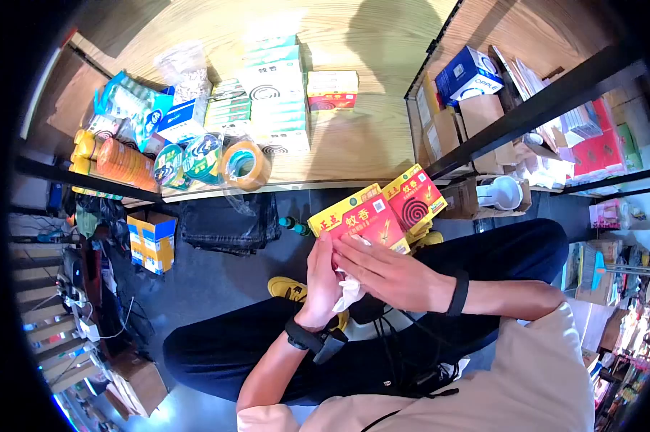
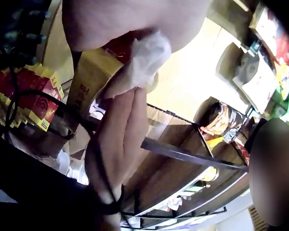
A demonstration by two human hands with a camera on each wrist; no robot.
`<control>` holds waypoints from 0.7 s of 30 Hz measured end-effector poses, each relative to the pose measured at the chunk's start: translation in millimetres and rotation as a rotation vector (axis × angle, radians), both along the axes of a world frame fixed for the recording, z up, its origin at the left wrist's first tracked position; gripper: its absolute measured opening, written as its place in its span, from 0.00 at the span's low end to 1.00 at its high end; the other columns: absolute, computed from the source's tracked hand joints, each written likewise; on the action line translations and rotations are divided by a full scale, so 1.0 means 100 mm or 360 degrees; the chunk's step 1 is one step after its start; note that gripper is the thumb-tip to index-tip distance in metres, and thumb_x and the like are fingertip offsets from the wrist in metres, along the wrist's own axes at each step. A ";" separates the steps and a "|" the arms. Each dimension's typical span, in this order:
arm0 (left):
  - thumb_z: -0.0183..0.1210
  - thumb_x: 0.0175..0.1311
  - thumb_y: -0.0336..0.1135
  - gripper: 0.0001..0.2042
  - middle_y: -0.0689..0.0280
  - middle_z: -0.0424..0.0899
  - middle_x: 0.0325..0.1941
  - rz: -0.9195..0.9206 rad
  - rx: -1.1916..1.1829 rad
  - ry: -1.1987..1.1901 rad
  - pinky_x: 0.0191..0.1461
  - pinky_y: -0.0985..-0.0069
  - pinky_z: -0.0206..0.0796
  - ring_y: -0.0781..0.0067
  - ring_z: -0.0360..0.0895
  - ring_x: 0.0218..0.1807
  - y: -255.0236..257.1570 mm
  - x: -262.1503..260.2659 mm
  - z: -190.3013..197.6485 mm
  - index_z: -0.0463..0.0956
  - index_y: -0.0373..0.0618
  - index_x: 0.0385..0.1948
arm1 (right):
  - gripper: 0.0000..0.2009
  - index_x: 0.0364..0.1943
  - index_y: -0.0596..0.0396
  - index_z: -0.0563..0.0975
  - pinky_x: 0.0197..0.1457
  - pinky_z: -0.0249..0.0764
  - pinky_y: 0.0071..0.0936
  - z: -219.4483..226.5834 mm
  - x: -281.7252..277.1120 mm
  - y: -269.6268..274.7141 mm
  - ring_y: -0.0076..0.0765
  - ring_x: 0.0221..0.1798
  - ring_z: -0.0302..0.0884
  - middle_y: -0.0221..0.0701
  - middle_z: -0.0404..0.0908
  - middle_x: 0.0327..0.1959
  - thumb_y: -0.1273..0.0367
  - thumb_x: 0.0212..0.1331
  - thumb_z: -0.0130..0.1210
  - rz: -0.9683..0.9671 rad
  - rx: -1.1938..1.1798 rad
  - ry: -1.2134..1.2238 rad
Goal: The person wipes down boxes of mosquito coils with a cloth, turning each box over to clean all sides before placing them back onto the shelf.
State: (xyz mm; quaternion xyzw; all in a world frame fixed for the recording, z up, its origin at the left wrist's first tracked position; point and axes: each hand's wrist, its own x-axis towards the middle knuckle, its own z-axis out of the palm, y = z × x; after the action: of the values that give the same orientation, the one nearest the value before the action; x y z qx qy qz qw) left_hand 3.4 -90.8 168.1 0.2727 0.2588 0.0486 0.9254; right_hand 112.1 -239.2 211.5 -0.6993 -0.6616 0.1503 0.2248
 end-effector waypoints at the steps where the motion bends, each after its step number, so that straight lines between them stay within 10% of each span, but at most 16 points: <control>1: 0.39 0.83 0.49 0.21 0.60 0.80 0.57 -0.0017 -0.0001 0.0009 0.60 0.72 0.75 0.71 0.81 0.55 -0.03 0.00 0.06 0.67 0.40 0.60 | 0.32 0.74 0.62 0.61 0.82 0.52 0.46 -0.02 0.05 0.02 0.49 0.82 0.50 0.47 0.54 0.79 0.72 0.65 0.55 -0.0003 0.0027 -0.0056; 9: 0.41 0.82 0.52 0.25 0.62 0.78 0.61 -0.0169 0.0129 -0.0210 0.63 0.69 0.73 0.73 0.79 0.60 -0.11 -0.07 0.03 0.64 0.41 0.67 | 0.35 0.74 0.60 0.61 0.81 0.57 0.44 -0.06 0.23 0.14 0.47 0.81 0.54 0.42 0.59 0.79 0.70 0.60 0.58 -0.0108 0.0257 -0.0060; 13: 0.47 0.79 0.30 0.17 0.57 0.78 0.62 0.0028 0.0220 -0.0128 0.64 0.68 0.74 0.69 0.80 0.59 -0.11 -0.04 0.11 0.65 0.34 0.65 | 0.27 0.70 0.59 0.69 0.74 0.67 0.37 0.03 0.51 0.13 0.47 0.72 0.70 0.41 0.73 0.70 0.74 0.64 0.56 -0.0419 0.0499 -0.0230; 17: 0.59 0.70 0.22 0.22 0.59 0.81 0.59 -0.0011 0.0544 -0.0078 0.63 0.73 0.73 0.74 0.80 0.57 -0.05 -0.04 0.22 0.66 0.33 0.64 | 0.22 0.65 0.56 0.75 0.59 0.75 0.28 0.32 0.93 -0.06 0.33 0.58 0.81 0.39 0.83 0.57 0.82 0.69 0.48 -0.0975 0.0248 0.0873; 21: 0.65 0.66 0.27 0.19 0.56 0.89 0.45 -0.0061 0.1840 0.0028 0.52 0.76 0.74 0.76 0.85 0.46 -0.06 0.00 0.24 0.74 0.33 0.57 | 0.22 0.58 0.55 0.80 0.57 0.81 0.36 0.58 0.84 -0.04 0.48 0.55 0.85 0.45 0.83 0.54 0.84 0.60 0.53 -0.0799 0.0663 0.0087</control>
State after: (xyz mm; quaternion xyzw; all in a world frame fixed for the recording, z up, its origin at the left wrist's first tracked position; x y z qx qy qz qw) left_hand 3.8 -96.8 192.1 0.7390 0.1929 0.1629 0.6246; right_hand 196.3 -243.4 270.0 -0.7754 -0.4788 -0.0296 0.4106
